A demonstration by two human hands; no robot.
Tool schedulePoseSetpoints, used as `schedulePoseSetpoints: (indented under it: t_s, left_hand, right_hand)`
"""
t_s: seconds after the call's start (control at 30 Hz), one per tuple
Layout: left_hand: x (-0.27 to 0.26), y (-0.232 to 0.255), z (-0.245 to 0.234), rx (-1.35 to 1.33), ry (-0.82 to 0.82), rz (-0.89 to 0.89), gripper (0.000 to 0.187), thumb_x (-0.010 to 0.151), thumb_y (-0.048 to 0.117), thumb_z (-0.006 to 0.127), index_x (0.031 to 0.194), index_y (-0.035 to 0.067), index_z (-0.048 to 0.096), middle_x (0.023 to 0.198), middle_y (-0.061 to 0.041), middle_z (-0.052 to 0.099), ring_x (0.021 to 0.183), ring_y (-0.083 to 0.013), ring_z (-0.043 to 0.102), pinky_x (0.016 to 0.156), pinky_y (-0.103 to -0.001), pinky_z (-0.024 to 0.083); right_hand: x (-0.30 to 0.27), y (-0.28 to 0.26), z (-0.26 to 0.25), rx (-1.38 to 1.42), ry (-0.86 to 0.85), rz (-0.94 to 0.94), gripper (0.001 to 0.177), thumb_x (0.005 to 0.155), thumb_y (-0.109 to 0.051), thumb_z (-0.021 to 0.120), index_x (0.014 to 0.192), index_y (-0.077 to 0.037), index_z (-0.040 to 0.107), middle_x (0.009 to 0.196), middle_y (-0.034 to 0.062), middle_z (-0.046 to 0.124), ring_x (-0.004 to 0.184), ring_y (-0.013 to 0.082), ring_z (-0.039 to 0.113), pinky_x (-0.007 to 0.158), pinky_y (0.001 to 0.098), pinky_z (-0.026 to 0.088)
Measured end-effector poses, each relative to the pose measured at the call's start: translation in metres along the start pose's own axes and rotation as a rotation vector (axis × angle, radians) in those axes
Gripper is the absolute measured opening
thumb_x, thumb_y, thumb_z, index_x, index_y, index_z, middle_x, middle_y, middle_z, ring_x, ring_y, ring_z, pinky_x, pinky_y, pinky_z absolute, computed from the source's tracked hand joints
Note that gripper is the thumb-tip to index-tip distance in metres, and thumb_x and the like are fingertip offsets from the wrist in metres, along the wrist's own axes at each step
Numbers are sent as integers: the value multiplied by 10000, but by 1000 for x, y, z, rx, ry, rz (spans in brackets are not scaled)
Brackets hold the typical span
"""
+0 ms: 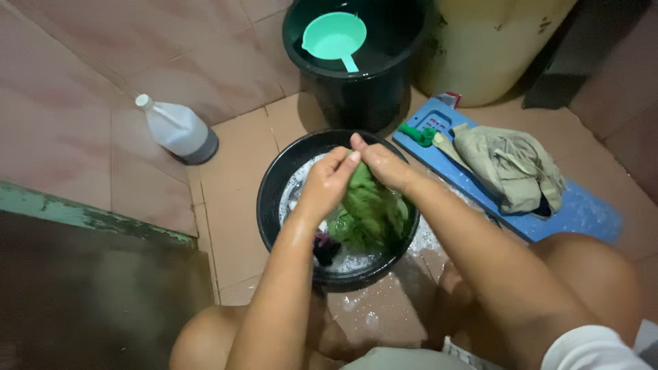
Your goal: The person sits on the floor and hand-washes a green cloth in a black basin filled with soapy water. They repeatedly scrub, wring, and rinse the cloth, occasionally adding water from a nearby bucket using a green scoop.
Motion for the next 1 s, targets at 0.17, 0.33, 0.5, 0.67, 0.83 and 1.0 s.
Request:
schedulePoseSetpoints:
  t_s: [0.17, 0.33, 0.5, 0.67, 0.83, 1.0]
  left_hand:
    - [-21, -12, 16, -264, -239, -129, 435, 932, 401, 683, 1246, 107, 620, 1117, -24, 678, 1057, -149, 616, 934, -308, 503]
    - [-52, -85, 41, 309, -478, -481, 768, 800, 431, 852, 1405, 72, 544, 1360, -147, 624, 1236, -254, 584, 1051, -361, 422]
    - [-55, -138, 30, 195, -341, -416, 572, 900, 416, 706, 1322, 43, 602, 1273, -172, 686, 1175, -278, 652, 1011, -382, 505]
    - [-32, -112, -11, 80, 23, -220, 423, 1011, 384, 555, 1265, 67, 674, 1165, -119, 721, 1086, -200, 656, 975, -352, 482]
    - [-30, -90, -26, -328, 186, -123, 366, 1033, 347, 529, 1185, 52, 682, 1054, -43, 720, 966, -132, 632, 898, -284, 490]
    - [-21, -101, 12, -355, -12, -146, 307, 1062, 319, 561, 1101, 35, 672, 977, -22, 679, 886, -122, 600, 809, -272, 484]
  right_hand:
    - [-15, -68, -12, -225, 109, -129, 500, 945, -412, 728, 637, -53, 568, 605, -36, 458, 601, 77, 411, 512, 308, 357]
    - [-28, -153, 2, -116, 217, -341, 442, 938, -386, 739, 621, -121, 580, 606, -81, 450, 601, 45, 399, 523, 280, 363]
    - [-35, -223, -38, 138, 360, -539, 409, 979, -365, 754, 713, -141, 539, 688, -65, 463, 642, 82, 409, 588, 293, 372]
    - [-38, -178, -65, -49, 464, -543, 473, 1040, -419, 727, 733, -126, 519, 725, -41, 432, 703, 103, 400, 645, 324, 378]
    - [-21, -13, -41, -488, 207, 14, 303, 943, -356, 709, 872, -63, 686, 786, 39, 640, 776, 173, 601, 719, 359, 499]
    - [-27, 36, 5, -275, -112, -153, 657, 725, 23, 590, 1370, -104, 579, 1236, 110, 638, 1175, 217, 591, 943, 350, 490]
Point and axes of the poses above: each hand's wrist, its own x-axis towards the middle knuckle, its own z-axis out of the palm, y = z × x, the point moved 9 cm from there along x, towards the middle knuckle
